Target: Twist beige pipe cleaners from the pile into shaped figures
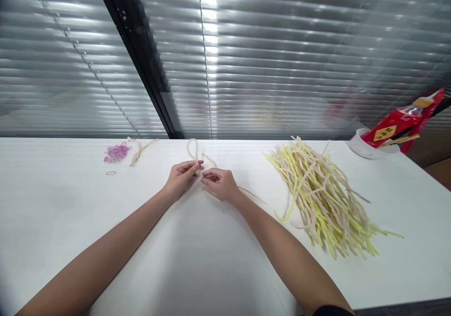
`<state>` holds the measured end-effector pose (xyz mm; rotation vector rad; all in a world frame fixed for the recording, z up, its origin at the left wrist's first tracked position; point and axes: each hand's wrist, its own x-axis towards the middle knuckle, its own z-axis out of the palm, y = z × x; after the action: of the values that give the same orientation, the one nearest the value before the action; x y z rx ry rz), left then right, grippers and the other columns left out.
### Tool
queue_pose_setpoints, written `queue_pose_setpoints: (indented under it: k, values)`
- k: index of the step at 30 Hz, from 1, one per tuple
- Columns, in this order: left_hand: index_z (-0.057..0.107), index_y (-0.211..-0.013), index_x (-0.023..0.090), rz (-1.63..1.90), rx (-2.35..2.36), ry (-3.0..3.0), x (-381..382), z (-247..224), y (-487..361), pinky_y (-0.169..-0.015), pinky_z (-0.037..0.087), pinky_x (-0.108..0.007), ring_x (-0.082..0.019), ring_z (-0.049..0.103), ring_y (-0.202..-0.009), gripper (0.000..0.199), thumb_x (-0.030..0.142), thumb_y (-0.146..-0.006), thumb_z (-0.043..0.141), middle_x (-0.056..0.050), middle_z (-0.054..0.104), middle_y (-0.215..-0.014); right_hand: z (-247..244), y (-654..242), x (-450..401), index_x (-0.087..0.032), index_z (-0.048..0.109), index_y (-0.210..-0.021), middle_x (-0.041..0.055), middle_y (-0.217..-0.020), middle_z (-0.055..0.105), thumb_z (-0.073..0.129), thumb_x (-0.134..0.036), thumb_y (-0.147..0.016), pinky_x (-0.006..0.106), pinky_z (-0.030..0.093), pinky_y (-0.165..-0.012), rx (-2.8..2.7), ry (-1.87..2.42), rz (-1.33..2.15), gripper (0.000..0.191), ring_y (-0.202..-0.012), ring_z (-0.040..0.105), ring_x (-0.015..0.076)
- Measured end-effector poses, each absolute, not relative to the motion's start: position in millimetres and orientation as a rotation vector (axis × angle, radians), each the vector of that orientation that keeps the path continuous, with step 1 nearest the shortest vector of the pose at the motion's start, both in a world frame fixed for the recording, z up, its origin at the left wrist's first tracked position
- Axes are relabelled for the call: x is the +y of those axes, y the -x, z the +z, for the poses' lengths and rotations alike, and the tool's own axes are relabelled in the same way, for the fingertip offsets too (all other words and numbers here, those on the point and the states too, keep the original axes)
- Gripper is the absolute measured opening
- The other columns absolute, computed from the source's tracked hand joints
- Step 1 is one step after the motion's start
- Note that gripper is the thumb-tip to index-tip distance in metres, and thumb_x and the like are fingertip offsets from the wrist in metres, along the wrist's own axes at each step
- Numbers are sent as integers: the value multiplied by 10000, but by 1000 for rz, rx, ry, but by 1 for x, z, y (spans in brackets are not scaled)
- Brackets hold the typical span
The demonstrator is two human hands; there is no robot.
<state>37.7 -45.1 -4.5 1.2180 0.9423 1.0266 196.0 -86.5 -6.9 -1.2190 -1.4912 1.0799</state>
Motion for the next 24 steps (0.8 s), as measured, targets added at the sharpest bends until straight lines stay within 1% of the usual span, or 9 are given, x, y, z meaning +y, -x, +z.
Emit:
queue_pose_setpoints:
  k: [3,7,12,13,17,19,22,24]
  values:
    - [701,-774,148,1001,935,-1217,-46,-3,-38,-660,406,-241,-203,578,-925,309,449,-729,647,-107,627,-1103,-8,-196,-86,-148,673,-843,45,-768,673,639,-279,-719,250,480,-647,-1504,1209,1036,184,-682,606,153]
    - [697,-747,147,1000,908,-1227,-47,-2,-39,-697,410,-236,-210,562,-985,302,441,-749,629,-107,651,-1024,-6,-195,-87,-151,681,-788,38,-732,668,603,-256,-730,240,462,-600,-1542,1228,981,143,-627,585,144]
    - [704,-770,139,1012,909,-1184,-45,-4,-39,-653,400,-238,-169,585,-848,344,468,-761,604,-107,633,-1086,-4,-195,-88,-160,690,-739,23,-686,660,597,-230,-715,234,446,-576,-1582,1249,898,120,-582,562,133]
    - [706,-777,139,1015,897,-1170,-45,-5,-39,-655,399,-238,-174,584,-865,345,468,-760,604,-109,632,-1090,-4,-195,-88,-160,689,-732,20,-675,656,599,-225,-710,232,443,-572,-1585,1246,893,113,-576,557,131]
    - [715,-779,149,1011,847,-1139,-44,-5,-36,-706,399,-244,-223,545,-1034,299,434,-746,634,-107,641,-1072,-5,-196,-88,-160,693,-742,22,-686,660,604,-221,-706,230,444,-564,-1569,1220,946,113,-584,562,133]
    - [717,-764,148,1010,839,-1117,-42,-5,-33,-721,398,-244,-230,532,-1060,275,414,-733,654,-108,647,-1052,-4,-196,-87,-162,698,-750,27,-714,670,608,-222,-706,235,454,-578,-1562,1216,957,117,-603,575,139]
    - [716,-783,144,1023,815,-1029,-38,-7,-30,-707,402,-226,-204,546,-1020,256,389,-721,674,-103,638,-1072,-4,-196,-87,-162,706,-764,40,-757,681,620,-223,-700,246,469,-607,-1552,1228,964,123,-639,595,150]
    - [711,-859,151,1033,778,-941,-36,-7,-27,-701,412,-218,-173,566,-951,270,383,-727,673,-95,637,-1066,-5,-196,-86,-163,709,-773,45,-774,683,632,-230,-696,251,473,-620,-1541,1238,973,128,-657,601,155]
